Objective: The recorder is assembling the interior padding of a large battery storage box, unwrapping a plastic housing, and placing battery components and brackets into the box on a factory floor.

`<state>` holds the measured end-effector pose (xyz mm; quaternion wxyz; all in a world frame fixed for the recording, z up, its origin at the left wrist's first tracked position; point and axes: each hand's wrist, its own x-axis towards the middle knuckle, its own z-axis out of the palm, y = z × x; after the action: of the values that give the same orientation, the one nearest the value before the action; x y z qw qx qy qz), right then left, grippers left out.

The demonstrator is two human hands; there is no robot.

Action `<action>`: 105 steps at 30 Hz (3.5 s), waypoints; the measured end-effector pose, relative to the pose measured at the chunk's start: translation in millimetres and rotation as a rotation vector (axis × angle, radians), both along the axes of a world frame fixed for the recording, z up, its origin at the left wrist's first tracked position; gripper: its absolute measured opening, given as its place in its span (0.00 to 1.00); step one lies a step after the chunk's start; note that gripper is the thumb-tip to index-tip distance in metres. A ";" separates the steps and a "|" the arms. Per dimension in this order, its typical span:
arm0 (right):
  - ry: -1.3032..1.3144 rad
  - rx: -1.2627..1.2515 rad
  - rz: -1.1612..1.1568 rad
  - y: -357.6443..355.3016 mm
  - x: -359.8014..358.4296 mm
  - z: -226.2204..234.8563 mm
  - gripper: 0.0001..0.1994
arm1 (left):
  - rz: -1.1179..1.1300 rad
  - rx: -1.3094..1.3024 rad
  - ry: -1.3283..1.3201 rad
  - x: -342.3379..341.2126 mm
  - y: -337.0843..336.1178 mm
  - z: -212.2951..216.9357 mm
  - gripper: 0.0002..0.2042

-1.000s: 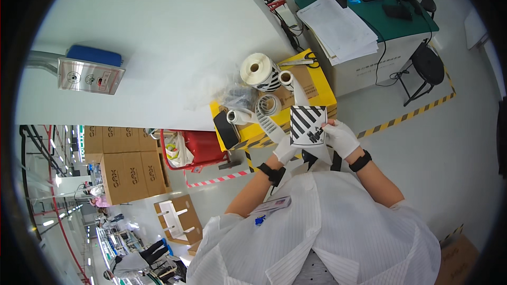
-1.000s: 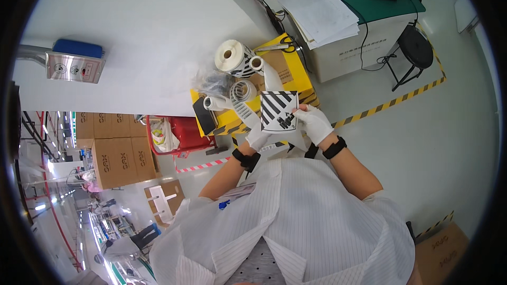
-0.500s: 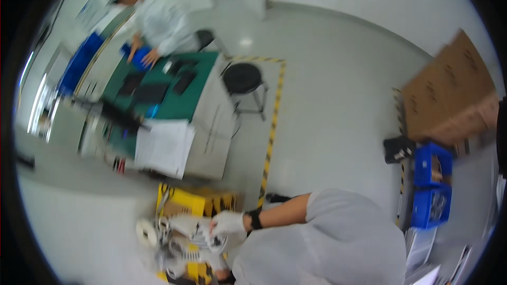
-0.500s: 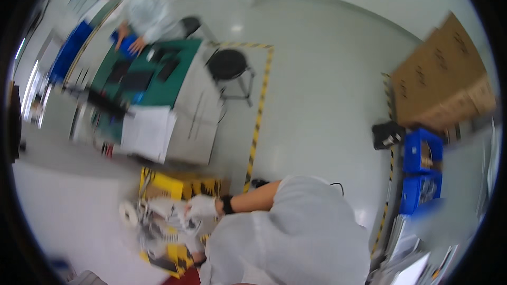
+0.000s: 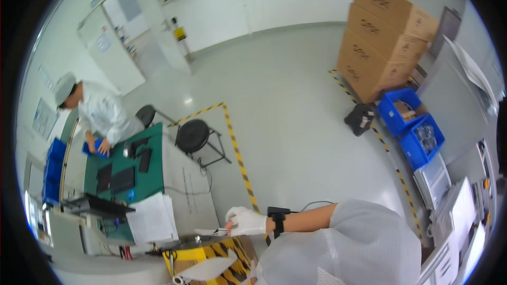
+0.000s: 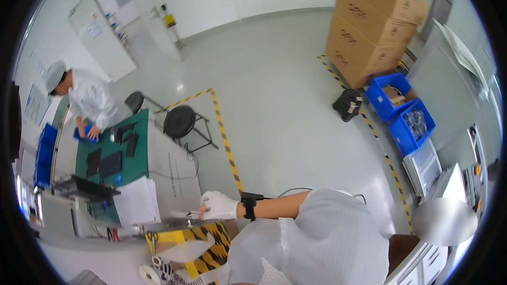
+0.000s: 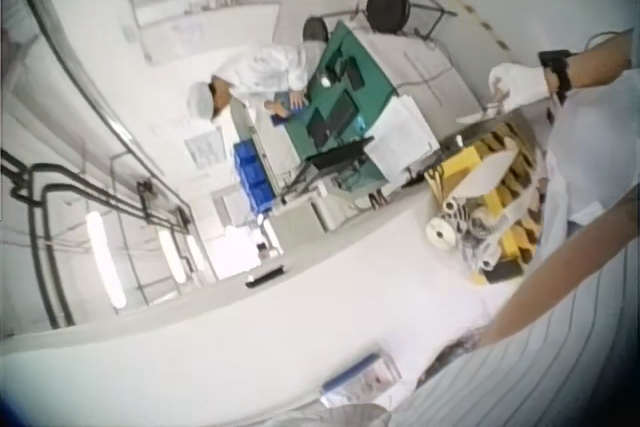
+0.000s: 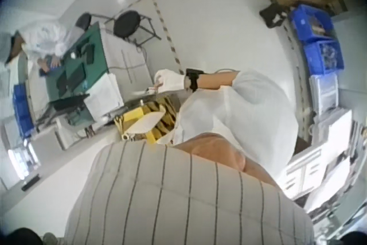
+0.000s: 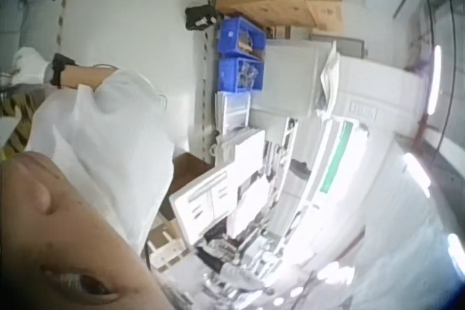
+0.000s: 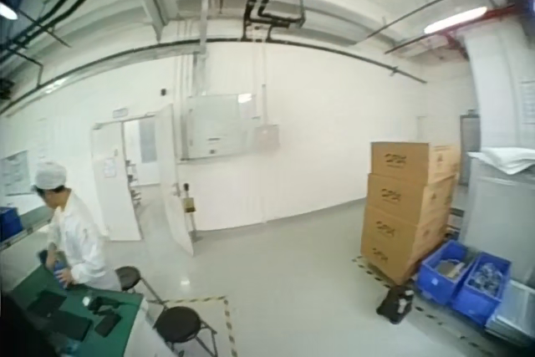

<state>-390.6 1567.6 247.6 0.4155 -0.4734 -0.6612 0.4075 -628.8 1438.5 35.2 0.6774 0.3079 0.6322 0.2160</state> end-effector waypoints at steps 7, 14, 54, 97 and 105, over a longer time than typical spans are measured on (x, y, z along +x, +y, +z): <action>-0.573 -0.069 -0.288 -37.6 154.4 -11.6 0.16 | -0.240 0.034 -0.278 116.8 80.0 -47.5 0.18; -0.395 -0.118 -0.482 -53.3 351.0 -1.1 0.15 | -0.437 -0.020 -0.650 352.4 192.4 50.0 0.25; 0.321 0.557 -1.910 -235.5 1276.5 106.1 0.06 | -0.908 1.480 -0.620 1465.1 59.4 375.1 0.05; 0.044 0.462 -0.501 -112.9 1483.1 63.2 0.11 | -1.200 0.760 0.453 1530.5 158.7 349.4 0.10; 0.254 0.320 0.136 -98.8 1403.0 118.9 0.14 | -0.775 0.886 0.570 1376.8 60.3 483.9 0.11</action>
<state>1012.4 1468.8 366.6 0.5371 -0.3006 -0.6901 0.3808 748.0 1498.8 519.1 0.3210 0.8088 0.4812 0.1063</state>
